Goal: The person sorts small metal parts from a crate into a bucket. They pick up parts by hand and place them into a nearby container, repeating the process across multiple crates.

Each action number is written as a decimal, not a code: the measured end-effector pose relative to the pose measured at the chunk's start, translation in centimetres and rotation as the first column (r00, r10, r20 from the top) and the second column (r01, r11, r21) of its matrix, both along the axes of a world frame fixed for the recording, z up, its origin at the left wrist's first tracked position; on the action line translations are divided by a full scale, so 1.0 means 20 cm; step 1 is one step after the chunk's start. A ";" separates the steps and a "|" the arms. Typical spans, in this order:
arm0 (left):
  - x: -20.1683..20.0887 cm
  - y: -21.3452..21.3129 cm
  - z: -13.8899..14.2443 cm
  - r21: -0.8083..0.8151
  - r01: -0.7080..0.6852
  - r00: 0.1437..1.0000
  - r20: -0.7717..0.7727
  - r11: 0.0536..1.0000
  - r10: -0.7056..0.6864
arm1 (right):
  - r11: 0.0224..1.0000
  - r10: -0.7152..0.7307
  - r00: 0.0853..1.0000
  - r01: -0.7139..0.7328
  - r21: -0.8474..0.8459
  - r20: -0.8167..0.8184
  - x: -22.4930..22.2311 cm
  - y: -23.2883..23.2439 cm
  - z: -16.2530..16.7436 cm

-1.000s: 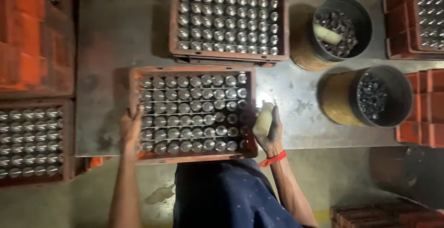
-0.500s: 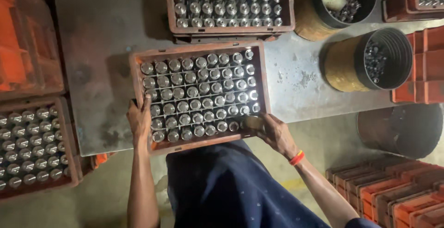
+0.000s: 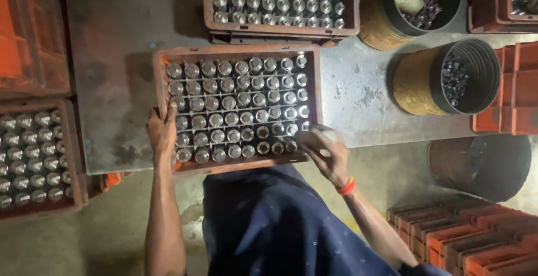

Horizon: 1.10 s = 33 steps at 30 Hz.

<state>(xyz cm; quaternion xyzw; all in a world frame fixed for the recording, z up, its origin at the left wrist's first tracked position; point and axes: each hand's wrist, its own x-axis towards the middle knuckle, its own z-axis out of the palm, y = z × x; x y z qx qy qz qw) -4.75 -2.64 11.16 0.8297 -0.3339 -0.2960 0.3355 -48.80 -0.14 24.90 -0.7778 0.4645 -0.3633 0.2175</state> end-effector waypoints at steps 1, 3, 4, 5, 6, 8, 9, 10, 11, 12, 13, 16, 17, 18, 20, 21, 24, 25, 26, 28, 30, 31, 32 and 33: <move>0.00 0.00 0.00 -0.005 -0.001 1.000 0.013 1.000 0.001 | 0.991 0.005 0.999 0.001 -0.132 0.043 -0.01 0.02 0.00; 0.00 0.01 0.01 0.001 -0.004 1.000 0.008 1.000 0.004 | 0.999 0.046 0.999 -0.046 -0.016 -0.025 -0.01 0.05 -0.03; 0.00 0.01 0.01 -0.006 -0.005 1.000 0.011 1.000 0.005 | 0.997 0.068 0.996 -0.066 0.032 -0.053 0.00 0.06 -0.06; 0.00 0.01 0.02 -0.029 -0.004 1.000 0.004 1.000 0.004 | 0.994 0.086 0.993 -0.080 0.081 -0.083 0.00 0.07 -0.09; 0.00 0.01 0.02 -0.053 -0.002 1.000 -0.003 0.999 0.002 | 0.988 0.105 0.988 -0.090 0.129 -0.112 -0.01 0.08 -0.12; 0.00 0.01 0.03 -0.069 -0.010 1.000 -0.020 0.998 0.009 | 0.997 0.032 0.996 -0.026 0.071 -0.086 -0.05 0.08 -0.17; 0.00 0.00 0.03 -0.055 -0.014 1.000 -0.021 0.998 0.013 | 0.998 -0.059 0.998 0.059 -0.024 -0.013 -0.08 0.09 -0.18; -0.01 0.00 0.03 -0.037 -0.014 0.999 -0.031 0.999 0.012 | 0.982 -0.148 0.987 0.154 -0.110 0.059 -0.11 0.09 -0.19; 0.00 0.00 0.03 -0.012 -0.018 1.000 -0.010 1.000 0.018 | 0.998 -0.049 0.998 0.048 -0.036 -0.034 -0.14 0.09 -0.20; -0.01 0.00 0.03 0.011 -0.021 1.000 0.008 1.000 0.021 | 0.998 0.057 0.991 -0.051 0.045 -0.121 -0.16 0.08 -0.20; -0.01 0.00 0.03 0.029 -0.024 0.999 0.028 0.999 0.023 | 0.982 0.165 0.966 -0.141 0.128 -0.198 -0.17 0.07 -0.20; -0.01 0.01 0.04 -0.057 -0.001 0.999 0.033 0.998 0.003 | 1.000 -0.002 0.999 0.003 -0.028 0.036 -0.14 0.00 -0.22; -0.02 0.01 0.04 -0.038 0.002 1.000 0.024 0.999 -0.001 | 0.994 -0.028 0.998 0.033 -0.107 0.053 -0.11 -0.02 -0.22; -0.01 0.01 0.05 -0.021 0.005 1.000 0.015 1.000 -0.005 | 0.980 -0.052 0.996 0.065 -0.187 0.072 -0.08 -0.06 -0.23; -0.01 0.01 0.06 -0.013 0.005 1.000 0.013 1.000 -0.005 | 0.977 0.029 0.999 -0.033 -0.211 -0.021 -0.03 -0.11 -0.24; -0.01 0.01 0.06 -0.016 0.003 1.000 0.009 1.000 -0.002 | 0.979 0.136 0.981 -0.155 -0.136 -0.140 -0.02 -0.13 -0.23; -0.01 0.00 0.07 -0.089 0.004 1.000 -0.021 0.996 -0.006 | 0.998 0.046 0.998 -0.047 0.031 0.039 -0.04 -0.16 -0.20; -0.01 0.00 0.07 -0.113 0.002 0.999 -0.034 0.994 -0.006 | 0.993 -0.068 0.983 0.050 0.105 0.172 -0.07 -0.15 -0.19; -0.01 -0.01 0.07 -0.081 -0.012 1.000 -0.019 0.997 0.010 | 0.997 -0.026 0.995 0.019 0.075 0.097 -0.08 -0.15 -0.18; -0.01 -0.01 0.06 -0.046 -0.023 1.000 0.003 0.999 0.023 | 0.999 0.033 0.997 -0.034 -0.008 -0.066 -0.10 -0.16 -0.15; -0.02 0.00 0.06 -0.059 0.005 1.000 0.020 0.998 -0.003 | 0.999 0.025 1.000 -0.025 0.033 -0.013 -0.08 -0.19 -0.15; -0.01 0.00 0.06 -0.053 0.010 0.999 0.033 0.999 -0.008 | 0.997 0.029 0.999 -0.030 0.065 0.019 -0.05 -0.22 -0.15; -0.02 0.00 0.06 -0.019 0.000 1.000 0.018 1.000 0.001 | 0.999 -0.003 0.997 0.007 -0.049 0.073 -0.02 -0.24 -0.15; -0.02 0.00 0.06 0.011 -0.013 1.000 0.003 1.000 0.013 | 0.985 -0.025 0.992 0.046 -0.164 0.127 0.02 -0.27 -0.15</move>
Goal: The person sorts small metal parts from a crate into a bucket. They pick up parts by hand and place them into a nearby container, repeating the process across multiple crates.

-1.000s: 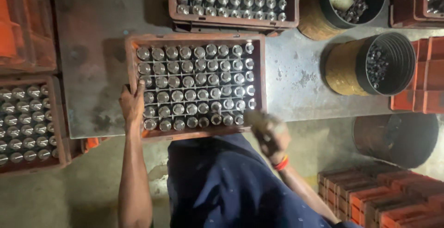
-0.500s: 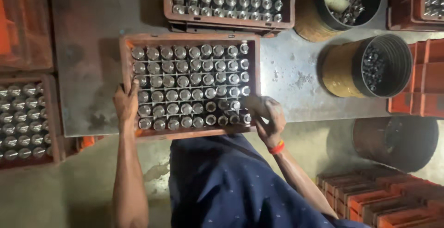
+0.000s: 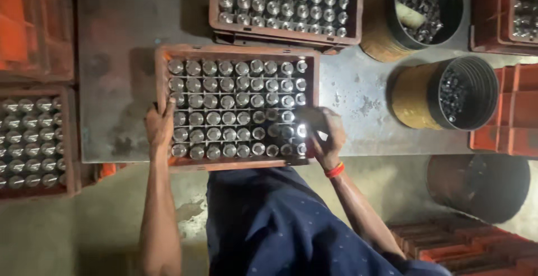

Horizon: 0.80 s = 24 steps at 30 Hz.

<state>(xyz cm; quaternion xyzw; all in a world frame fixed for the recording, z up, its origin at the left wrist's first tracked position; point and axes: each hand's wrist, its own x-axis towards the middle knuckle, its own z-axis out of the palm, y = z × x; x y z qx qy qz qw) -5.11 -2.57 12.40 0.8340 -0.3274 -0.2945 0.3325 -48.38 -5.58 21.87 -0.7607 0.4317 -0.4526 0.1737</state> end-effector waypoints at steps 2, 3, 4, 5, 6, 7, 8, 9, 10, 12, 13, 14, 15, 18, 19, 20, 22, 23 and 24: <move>0.00 0.00 -0.01 0.014 -0.015 1.000 0.000 1.000 0.015 | 0.998 0.028 0.996 -0.033 -0.056 -0.088 0.07 -0.06 0.00; 0.00 0.00 -0.01 0.007 -0.011 1.000 0.002 1.000 0.011 | 0.996 0.088 0.967 -0.085 0.023 -0.239 0.09 -0.08 0.01; 0.01 0.00 -0.02 -0.001 -0.007 1.000 0.003 1.000 0.007 | 0.987 0.154 0.912 -0.121 0.109 -0.380 0.10 -0.10 0.02; 0.00 0.00 -0.02 -0.004 -0.009 1.000 -0.001 1.000 0.009 | 0.985 0.067 0.971 -0.028 0.169 -0.231 0.09 -0.11 0.04; 0.01 0.00 -0.02 -0.009 -0.015 1.000 0.003 1.000 0.015 | 0.969 -0.030 0.997 0.047 0.242 -0.074 0.09 -0.11 0.06; 0.00 -0.01 -0.03 -0.014 -0.023 1.000 -0.001 1.000 0.023 | 0.939 -0.137 0.988 0.107 0.327 0.068 0.06 -0.12 0.07; 0.01 -0.01 -0.02 -0.020 -0.020 1.000 0.019 1.000 0.020 | 0.969 -0.077 0.996 0.067 0.239 0.034 0.04 -0.12 0.09; 0.00 -0.01 -0.02 -0.022 -0.015 0.999 0.036 1.000 0.016 | 0.988 -0.022 1.000 0.023 0.155 -0.007 0.01 -0.13 0.10; 0.00 -0.01 -0.02 -0.028 0.001 0.998 0.056 1.000 0.001 | 0.998 0.019 0.999 -0.016 0.068 -0.048 0.00 -0.13 0.10; 0.00 -0.01 0.00 -0.065 -0.010 1.000 0.007 0.998 0.010 | 0.995 0.080 0.989 -0.073 0.065 -0.125 -0.01 -0.15 0.10; -0.01 0.00 0.00 -0.076 -0.024 0.999 -0.024 0.997 0.022 | 0.991 0.119 0.978 -0.108 0.074 -0.169 -0.01 -0.17 0.09; -0.01 0.00 0.01 -0.050 -0.028 0.999 -0.021 0.998 0.027 | 0.997 0.025 0.999 -0.023 0.069 -0.022 0.02 -0.19 0.07; -0.02 0.00 0.02 -0.018 -0.033 0.999 -0.029 0.999 0.032 | 0.995 -0.073 0.991 0.064 0.081 0.114 0.04 -0.22 0.05; -0.02 0.00 0.03 -0.029 -0.001 0.999 0.034 1.000 0.002 | 0.997 0.054 0.971 -0.065 -0.040 -0.234 0.12 -0.30 -0.01; -0.01 0.00 0.02 -0.054 0.021 0.998 0.062 0.998 -0.018 | 0.980 0.127 0.869 -0.183 -0.073 -0.478 0.13 -0.33 -0.02; -0.01 0.00 0.02 -0.030 0.004 1.000 0.021 1.000 -0.004 | 0.994 0.107 0.949 -0.105 0.023 -0.296 0.13 -0.35 -0.02; 0.00 -0.01 0.00 0.032 -0.041 0.997 -0.056 0.999 0.043 | 0.965 0.007 0.996 -0.029 0.259 0.087 0.10 -0.38 -0.03; 0.00 -0.01 -0.01 0.011 -0.033 0.999 -0.028 0.999 0.033 | 0.979 -0.031 0.993 0.007 0.202 0.115 0.07 -0.39 -0.02; 0.01 -0.01 -0.02 -0.006 -0.026 1.000 0.003 1.000 0.026 | 0.988 -0.065 0.987 0.042 0.151 0.148 0.04 -0.39 -0.02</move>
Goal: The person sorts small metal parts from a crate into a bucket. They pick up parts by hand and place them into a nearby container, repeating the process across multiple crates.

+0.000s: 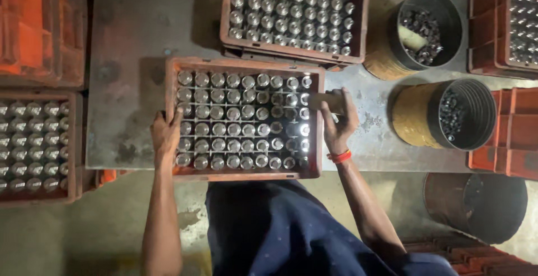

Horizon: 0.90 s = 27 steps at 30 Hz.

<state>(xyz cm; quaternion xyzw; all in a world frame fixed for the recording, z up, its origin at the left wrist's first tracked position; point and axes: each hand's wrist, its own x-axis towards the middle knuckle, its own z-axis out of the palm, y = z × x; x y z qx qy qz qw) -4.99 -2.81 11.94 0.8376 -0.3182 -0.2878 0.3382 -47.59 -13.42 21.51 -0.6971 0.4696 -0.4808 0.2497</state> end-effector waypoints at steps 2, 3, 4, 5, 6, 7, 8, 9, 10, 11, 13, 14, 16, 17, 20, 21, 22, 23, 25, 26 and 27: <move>0.00 0.00 -0.01 -0.015 0.017 1.000 0.018 1.000 -0.017 | 0.999 0.043 0.996 -0.044 -0.019 -0.076 -0.05 -0.01 0.00; 0.01 0.00 -0.01 -0.020 0.022 1.000 0.005 1.000 -0.022 | 0.991 0.131 0.975 -0.130 0.017 -0.180 -0.06 -0.02 0.00; 0.00 0.00 -0.01 -0.022 0.024 1.000 -0.014 0.999 -0.024 | 0.975 0.222 0.933 -0.212 0.067 -0.284 -0.06 -0.03 -0.01; 0.01 0.00 -0.01 -0.038 0.016 1.000 -0.018 0.999 -0.017 | 0.993 0.118 0.972 -0.122 -0.004 -0.203 -0.04 -0.05 -0.03; 0.00 0.01 0.00 -0.045 0.008 1.000 -0.028 0.999 -0.010 | 0.998 0.018 0.993 -0.025 -0.059 -0.119 -0.02 -0.07 -0.04; -0.01 0.01 0.01 -0.051 -0.004 0.999 -0.038 0.999 0.002 | 0.992 -0.075 0.997 0.072 -0.104 -0.029 0.01 -0.09 -0.07; -0.01 0.01 0.03 -0.044 0.004 1.000 -0.011 0.999 -0.004 | 0.995 0.035 0.997 -0.042 -0.089 -0.072 0.04 -0.12 -0.09; -0.01 0.01 0.04 -0.036 0.019 1.000 0.020 0.999 -0.018 | 0.986 0.139 0.984 -0.147 -0.072 -0.109 0.08 -0.15 -0.11; -0.02 0.00 0.05 -0.036 0.041 0.998 0.050 0.999 -0.039 | 0.968 0.233 0.961 -0.244 -0.059 -0.148 0.09 -0.18 -0.12; -0.02 -0.01 0.05 -0.021 0.026 0.999 0.022 0.999 -0.025 | 0.969 0.242 0.956 -0.247 -0.011 -0.166 0.10 -0.20 -0.12; -0.02 -0.01 0.06 0.030 -0.014 0.999 -0.040 0.999 0.015 | 0.960 0.276 0.940 -0.260 0.103 -0.199 0.09 -0.22 -0.11; -0.02 -0.01 0.05 0.021 -0.006 0.999 -0.038 1.000 0.007 | 0.988 0.154 0.979 -0.151 0.032 -0.134 0.06 -0.22 -0.09; -0.02 -0.01 0.04 0.011 -0.006 1.000 -0.031 1.000 0.007 | 0.995 -0.067 0.998 0.068 -0.079 0.023 0.00 -0.21 -0.04; -0.01 0.00 0.03 -0.013 0.003 1.000 -0.004 1.000 -0.003 | 0.992 0.022 0.992 -0.037 -0.120 -0.128 -0.02 -0.20 -0.01; -0.01 -0.01 0.02 -0.066 0.042 0.998 0.059 0.997 -0.038 | 0.967 0.102 0.932 -0.175 -0.186 -0.348 -0.03 -0.21 0.02; 0.00 -0.01 0.02 -0.032 0.041 0.997 0.063 0.999 -0.039 | 0.979 0.057 0.962 -0.106 -0.173 -0.267 0.00 -0.24 0.01; 0.00 -0.01 0.03 0.012 0.041 0.997 0.059 0.999 -0.042 | 0.989 0.009 0.981 -0.037 -0.142 -0.194 0.03 -0.26 0.00; 0.00 -0.01 0.03 0.025 0.028 0.999 0.040 0.999 -0.029 | 0.987 0.000 0.986 -0.028 -0.161 -0.169 0.07 -0.29 -0.03; -0.01 -0.02 0.06 0.032 0.009 1.000 0.010 0.999 -0.010 | 0.976 -0.027 0.994 0.003 -0.217 -0.109 0.14 -0.35 -0.09; -0.01 -0.02 0.07 0.033 0.012 1.000 0.028 0.999 -0.013 | 0.966 0.035 0.979 -0.085 -0.245 -0.202 0.15 -0.38 -0.12; -0.01 -0.03 0.08 0.034 0.014 0.999 0.046 0.999 -0.016 | 0.948 0.092 0.951 -0.174 -0.265 -0.294 0.15 -0.40 -0.14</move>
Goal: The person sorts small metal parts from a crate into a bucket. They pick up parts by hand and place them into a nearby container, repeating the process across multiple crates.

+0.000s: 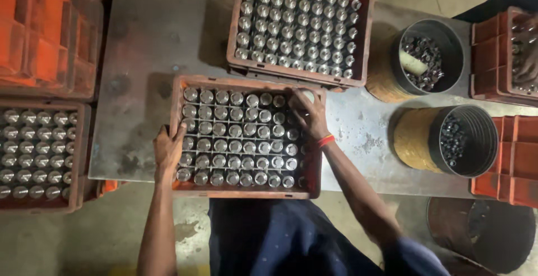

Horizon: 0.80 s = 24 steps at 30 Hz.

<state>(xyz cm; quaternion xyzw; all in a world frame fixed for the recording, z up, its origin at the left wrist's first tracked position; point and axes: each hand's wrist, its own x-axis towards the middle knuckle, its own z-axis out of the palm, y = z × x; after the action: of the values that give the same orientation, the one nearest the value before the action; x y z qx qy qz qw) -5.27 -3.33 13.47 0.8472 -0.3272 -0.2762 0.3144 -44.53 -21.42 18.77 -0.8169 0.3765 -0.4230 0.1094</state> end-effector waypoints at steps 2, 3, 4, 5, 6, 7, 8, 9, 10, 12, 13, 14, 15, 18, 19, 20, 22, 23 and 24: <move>0.00 0.00 0.01 -0.010 0.000 1.000 -0.003 1.000 0.000 | 0.999 -0.009 0.999 0.007 0.035 0.039 -0.04 -0.03 -0.02; -0.01 0.00 0.01 -0.022 -0.002 1.000 -0.025 1.000 0.002 | 0.991 -0.092 0.982 0.075 0.108 0.165 -0.08 -0.03 -0.01; -0.01 0.01 0.01 -0.031 -0.010 0.999 -0.046 0.999 0.009 | 0.973 -0.178 0.943 0.127 0.192 0.282 -0.12 -0.03 0.00; 0.00 0.01 0.01 -0.016 -0.008 1.000 -0.027 1.000 0.008 | 0.964 -0.166 0.974 0.128 0.232 0.153 -0.15 -0.04 0.02; 0.00 0.01 0.00 -0.004 0.002 1.000 -0.007 1.000 -0.002 | 0.954 -0.152 0.988 0.140 0.266 0.023 -0.17 -0.04 0.04; 0.00 0.01 -0.01 -0.002 0.017 1.000 0.016 1.000 -0.017 | 0.945 -0.135 0.986 0.159 0.287 -0.101 -0.18 -0.04 0.06; 0.01 0.00 -0.02 0.008 0.012 1.000 -0.003 1.000 -0.012 | 0.941 -0.169 0.986 0.165 0.297 -0.011 -0.17 -0.03 0.08; 0.00 0.01 -0.03 0.022 0.008 1.000 -0.030 1.000 -0.007 | 0.936 -0.201 0.977 0.170 0.309 0.071 -0.15 -0.02 0.11; 0.01 0.00 -0.04 0.045 0.002 0.999 -0.054 0.999 0.000 | 0.929 -0.231 0.961 0.170 0.329 0.153 -0.12 -0.03 0.13; 0.00 0.00 -0.05 -0.005 0.014 1.000 0.007 1.000 -0.014 | 0.938 -0.186 0.884 0.031 0.344 0.429 -0.02 0.00 0.15; 0.00 0.01 -0.05 -0.034 0.019 0.999 0.045 0.999 -0.018 | 0.942 -0.160 0.812 -0.044 0.333 0.561 0.03 0.01 0.16; 0.00 0.01 -0.05 -0.032 0.005 1.000 0.021 0.999 -0.004 | 0.960 -0.022 0.924 -0.088 0.267 0.383 0.09 0.02 0.17; 0.00 0.01 -0.06 -0.035 -0.005 1.000 -0.004 0.999 0.005 | 0.968 0.108 0.979 -0.143 0.206 0.174 0.13 0.01 0.18; -0.01 0.01 -0.07 -0.062 0.002 1.000 -0.005 0.998 -0.002 | 0.975 0.088 0.995 -0.078 0.209 -0.036 0.23 0.00 0.19; 0.00 0.00 -0.08 -0.080 0.006 1.000 0.010 0.997 -0.006 | 0.973 0.026 0.999 -0.019 0.231 -0.028 0.26 0.00 0.19; -0.01 0.00 -0.08 -0.067 0.008 1.000 0.009 0.998 -0.007 | 0.983 0.004 0.999 -0.012 0.184 0.042 0.28 0.00 0.20; -0.01 0.00 -0.09 -0.036 0.002 1.000 0.018 0.999 -0.002 | 0.995 -0.021 0.980 0.002 0.096 0.197 0.35 0.01 0.18; 0.00 0.00 -0.10 -0.033 -0.012 1.000 0.009 0.999 0.013 | 0.987 0.058 0.995 -0.069 0.144 0.075 0.38 0.01 0.17; 0.00 0.00 -0.10 -0.039 -0.021 1.000 -0.002 0.999 0.020 | 0.973 0.137 0.989 -0.126 0.191 -0.047 0.41 0.02 0.16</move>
<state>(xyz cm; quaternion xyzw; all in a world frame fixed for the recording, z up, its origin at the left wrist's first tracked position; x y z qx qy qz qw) -5.35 -3.43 11.39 0.8441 -0.3235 -0.2673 0.3339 -36.25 -21.08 21.99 -0.8384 0.3627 -0.3529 0.2025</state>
